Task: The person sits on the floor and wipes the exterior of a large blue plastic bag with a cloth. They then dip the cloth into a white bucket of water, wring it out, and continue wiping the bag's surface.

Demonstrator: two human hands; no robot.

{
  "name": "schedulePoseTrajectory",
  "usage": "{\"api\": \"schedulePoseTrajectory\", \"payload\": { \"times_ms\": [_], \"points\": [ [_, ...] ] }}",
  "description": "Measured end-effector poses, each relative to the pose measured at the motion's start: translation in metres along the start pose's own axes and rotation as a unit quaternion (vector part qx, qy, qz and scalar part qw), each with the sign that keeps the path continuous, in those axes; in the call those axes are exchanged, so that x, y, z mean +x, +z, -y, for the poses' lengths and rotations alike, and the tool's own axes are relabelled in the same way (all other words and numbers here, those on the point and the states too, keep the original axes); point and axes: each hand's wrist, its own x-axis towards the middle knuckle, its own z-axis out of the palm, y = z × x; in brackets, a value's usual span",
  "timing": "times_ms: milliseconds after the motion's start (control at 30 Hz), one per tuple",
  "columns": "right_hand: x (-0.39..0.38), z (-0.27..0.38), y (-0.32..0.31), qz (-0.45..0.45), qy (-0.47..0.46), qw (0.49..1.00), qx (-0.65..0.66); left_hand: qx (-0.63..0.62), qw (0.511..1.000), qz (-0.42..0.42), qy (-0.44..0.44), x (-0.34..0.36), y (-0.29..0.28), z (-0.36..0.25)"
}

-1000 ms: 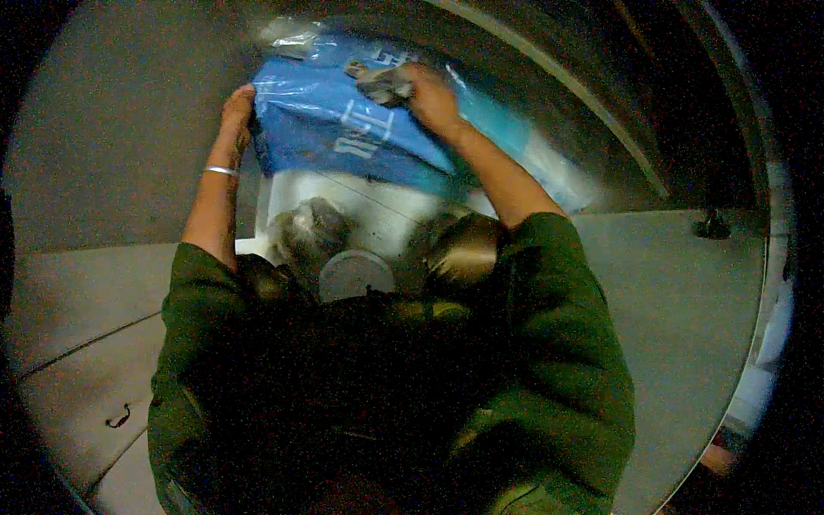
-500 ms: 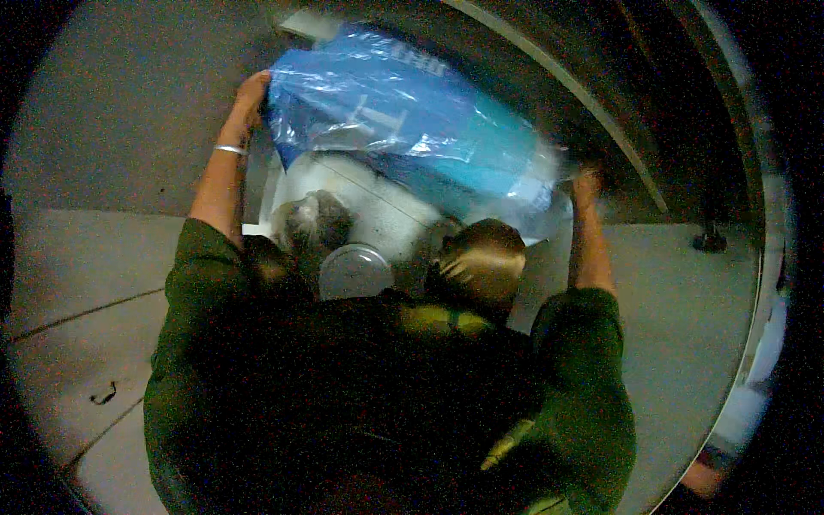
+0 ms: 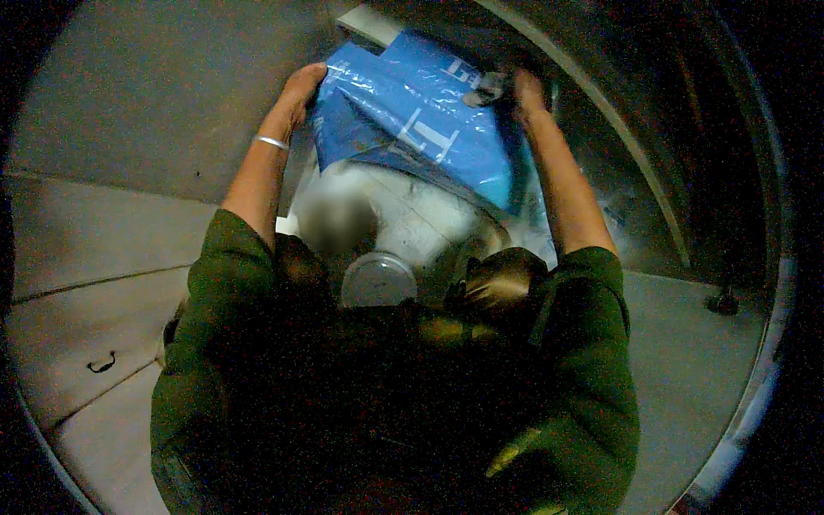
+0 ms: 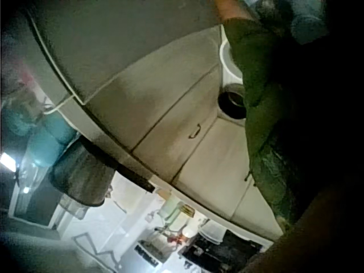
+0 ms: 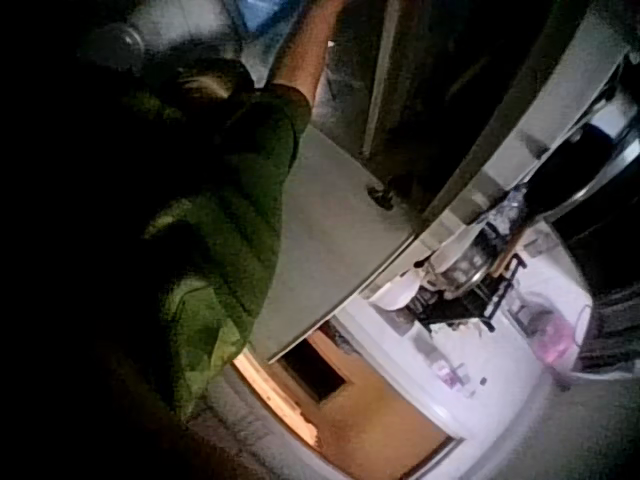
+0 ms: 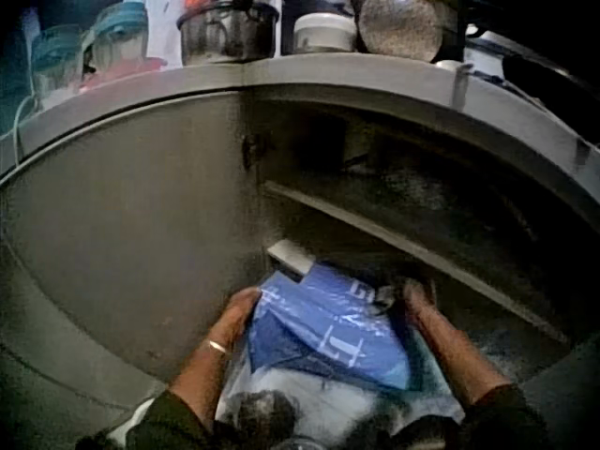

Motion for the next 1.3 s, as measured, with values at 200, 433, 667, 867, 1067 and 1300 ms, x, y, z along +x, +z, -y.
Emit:
{"api": "schedulePoseTrajectory", "payload": {
  "times_ms": [200,433,667,867,1067,1300],
  "points": [
    [-0.060,0.026,0.123,0.117,0.094,0.983,0.103,-0.019,0.999,0.012,-0.031,0.000,0.005,-0.005],
    [-0.072,0.013,0.204,0.194,-0.268,0.920,-0.209,0.004,0.999,-0.052,-0.005,0.013,0.009,-0.006],
    [-0.051,-0.031,0.096,0.164,-0.383,0.786,-0.456,-0.133,0.989,0.045,0.049,0.014,0.014,-0.023],
    [-0.058,-0.014,-0.067,-0.023,-0.163,0.737,-0.655,-0.180,0.982,-0.022,0.046,-0.021,0.026,-0.043],
    [-0.070,-0.054,-0.152,-0.017,0.013,0.929,-0.370,-0.015,0.995,-0.085,0.049,-0.006,0.023,-0.027],
    [-0.097,-0.077,-0.131,-0.064,-0.170,0.823,-0.538,-0.008,0.997,-0.061,0.044,0.010,0.018,-0.020]
  ]
}}
